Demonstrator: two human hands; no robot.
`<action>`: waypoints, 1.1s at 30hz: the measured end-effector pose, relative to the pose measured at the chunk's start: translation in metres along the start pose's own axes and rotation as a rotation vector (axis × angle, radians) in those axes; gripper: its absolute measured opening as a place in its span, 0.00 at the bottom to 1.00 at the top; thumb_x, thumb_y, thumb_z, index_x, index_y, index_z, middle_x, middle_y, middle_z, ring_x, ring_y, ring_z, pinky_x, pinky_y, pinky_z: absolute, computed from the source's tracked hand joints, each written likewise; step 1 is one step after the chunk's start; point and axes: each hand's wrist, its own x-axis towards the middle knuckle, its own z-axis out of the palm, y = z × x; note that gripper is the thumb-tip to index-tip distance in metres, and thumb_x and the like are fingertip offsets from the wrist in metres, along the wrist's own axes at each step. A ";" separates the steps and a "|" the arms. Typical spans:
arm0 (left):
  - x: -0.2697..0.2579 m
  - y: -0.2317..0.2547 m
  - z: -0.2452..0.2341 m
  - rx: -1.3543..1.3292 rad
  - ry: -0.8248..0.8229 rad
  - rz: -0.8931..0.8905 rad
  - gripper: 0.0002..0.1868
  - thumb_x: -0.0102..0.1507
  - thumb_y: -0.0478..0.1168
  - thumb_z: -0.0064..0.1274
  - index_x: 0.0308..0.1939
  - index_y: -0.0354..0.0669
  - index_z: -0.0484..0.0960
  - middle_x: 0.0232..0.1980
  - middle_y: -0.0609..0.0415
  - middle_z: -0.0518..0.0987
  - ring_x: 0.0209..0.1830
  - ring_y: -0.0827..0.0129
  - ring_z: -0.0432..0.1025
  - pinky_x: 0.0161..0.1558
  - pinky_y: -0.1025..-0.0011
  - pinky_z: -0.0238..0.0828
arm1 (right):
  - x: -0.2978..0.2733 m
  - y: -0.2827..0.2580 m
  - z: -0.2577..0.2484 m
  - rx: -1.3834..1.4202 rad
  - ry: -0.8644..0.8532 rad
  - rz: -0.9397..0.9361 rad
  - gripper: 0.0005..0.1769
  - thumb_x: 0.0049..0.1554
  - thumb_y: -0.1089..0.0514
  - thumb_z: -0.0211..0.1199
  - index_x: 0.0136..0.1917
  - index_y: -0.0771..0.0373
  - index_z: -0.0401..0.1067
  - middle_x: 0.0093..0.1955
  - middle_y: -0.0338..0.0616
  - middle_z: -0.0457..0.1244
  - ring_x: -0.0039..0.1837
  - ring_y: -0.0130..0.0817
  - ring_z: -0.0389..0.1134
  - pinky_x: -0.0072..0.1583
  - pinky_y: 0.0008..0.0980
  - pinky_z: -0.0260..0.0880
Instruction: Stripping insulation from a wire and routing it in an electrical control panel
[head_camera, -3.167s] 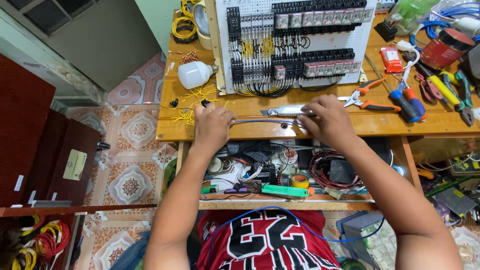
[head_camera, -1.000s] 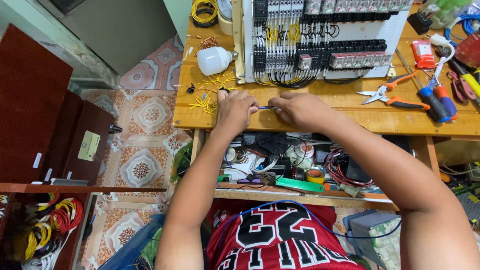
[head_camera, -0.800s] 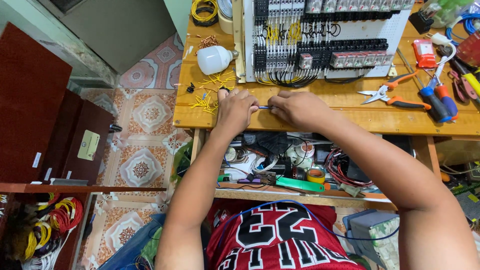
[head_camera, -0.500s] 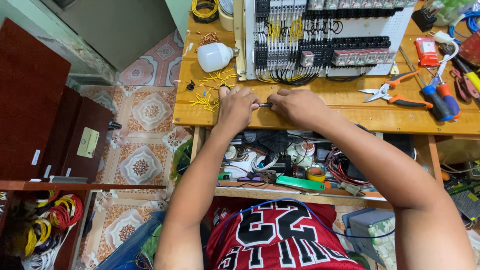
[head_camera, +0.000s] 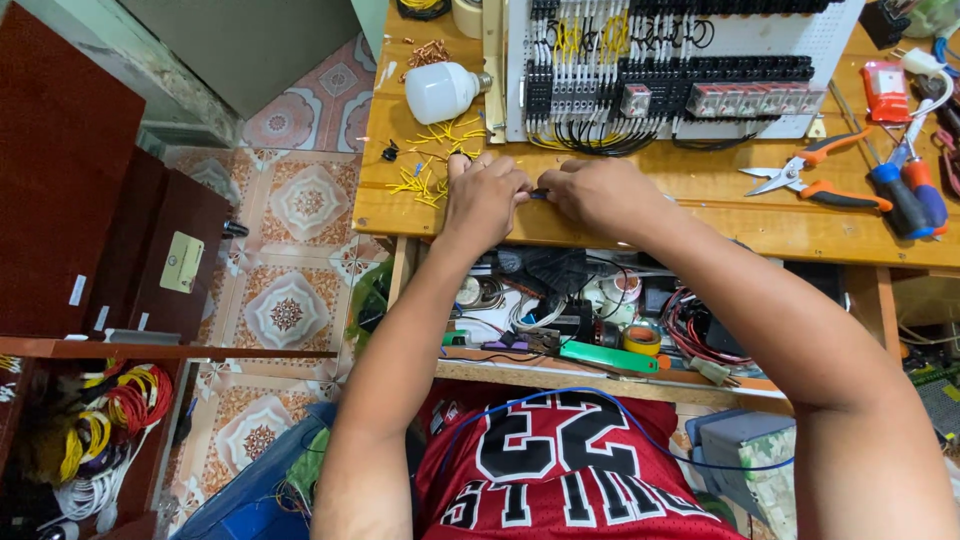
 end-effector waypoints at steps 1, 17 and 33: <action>-0.001 0.001 -0.001 -0.001 -0.002 -0.002 0.03 0.63 0.48 0.54 0.35 0.63 0.81 0.34 0.65 0.71 0.42 0.65 0.69 0.50 0.58 0.56 | -0.001 -0.001 -0.002 0.002 -0.002 0.000 0.10 0.64 0.49 0.53 0.54 0.51 0.71 0.42 0.46 0.69 0.43 0.53 0.74 0.43 0.51 0.74; -0.001 0.002 -0.007 -0.007 0.001 0.015 0.02 0.62 0.49 0.57 0.35 0.65 0.83 0.35 0.66 0.73 0.41 0.66 0.68 0.50 0.59 0.56 | 0.002 -0.004 -0.009 -0.045 -0.105 0.080 0.11 0.59 0.45 0.55 0.50 0.47 0.74 0.46 0.37 0.70 0.46 0.47 0.75 0.47 0.51 0.78; 0.005 0.003 -0.011 0.116 -0.097 0.061 0.06 0.65 0.50 0.52 0.40 0.69 0.85 0.36 0.68 0.75 0.45 0.67 0.68 0.52 0.60 0.57 | -0.006 -0.013 -0.010 -0.250 0.097 -0.105 0.09 0.57 0.50 0.52 0.46 0.47 0.72 0.39 0.38 0.64 0.37 0.42 0.72 0.35 0.41 0.73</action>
